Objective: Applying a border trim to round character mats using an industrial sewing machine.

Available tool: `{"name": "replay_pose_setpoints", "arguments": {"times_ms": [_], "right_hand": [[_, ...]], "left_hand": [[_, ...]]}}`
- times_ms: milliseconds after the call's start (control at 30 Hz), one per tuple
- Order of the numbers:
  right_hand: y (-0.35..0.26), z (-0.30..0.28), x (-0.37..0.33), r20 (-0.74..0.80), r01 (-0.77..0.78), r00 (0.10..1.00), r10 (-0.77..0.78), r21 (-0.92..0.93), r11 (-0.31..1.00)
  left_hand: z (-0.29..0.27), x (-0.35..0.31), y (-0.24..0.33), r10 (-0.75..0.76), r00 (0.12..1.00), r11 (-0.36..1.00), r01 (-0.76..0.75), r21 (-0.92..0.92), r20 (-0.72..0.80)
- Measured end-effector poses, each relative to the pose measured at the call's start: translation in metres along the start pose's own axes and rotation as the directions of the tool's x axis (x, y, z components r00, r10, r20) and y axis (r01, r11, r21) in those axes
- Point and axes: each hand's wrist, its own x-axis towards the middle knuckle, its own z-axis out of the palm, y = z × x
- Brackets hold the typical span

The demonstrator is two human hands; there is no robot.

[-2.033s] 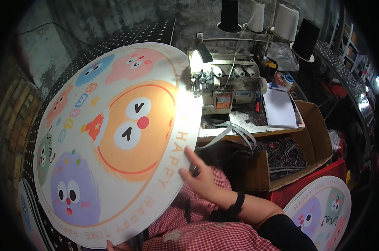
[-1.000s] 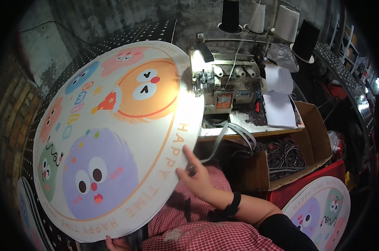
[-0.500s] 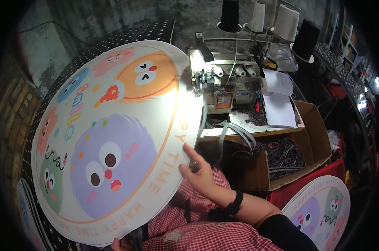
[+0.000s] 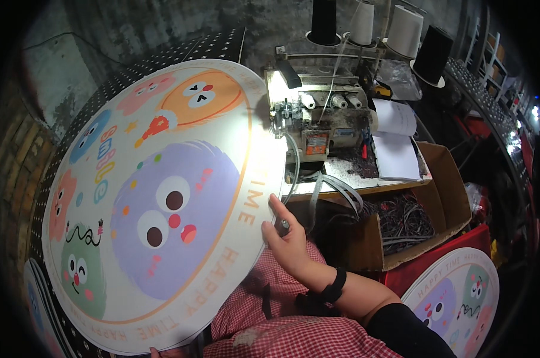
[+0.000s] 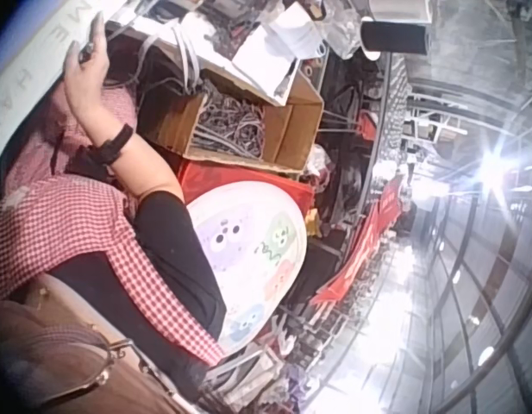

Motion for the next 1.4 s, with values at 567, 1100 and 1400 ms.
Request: {"name": "replay_pose_setpoints", "arguments": {"times_ms": [567, 1100, 1400], "right_hand": [[0.014, 0.001, -0.027, 0.143, 0.014, 0.990, 0.008, -0.149, 0.989], [0.011, -0.005, -0.004, -0.055, 0.058, 0.997, -0.060, -0.031, 0.998], [0.020, -0.007, -0.009, -0.066, 0.188, 0.977, -0.201, -0.171, 0.967]], "left_hand": [[0.007, 0.001, -0.005, -0.002, 1.000, 1.000, 0.001, 0.018, 0.026], [0.010, -0.002, -0.006, 0.018, 0.999, 0.999, -0.019, 0.040, 0.028], [0.016, -0.001, -0.007, 0.018, 0.999, 0.998, -0.020, 0.057, 0.037]]}}
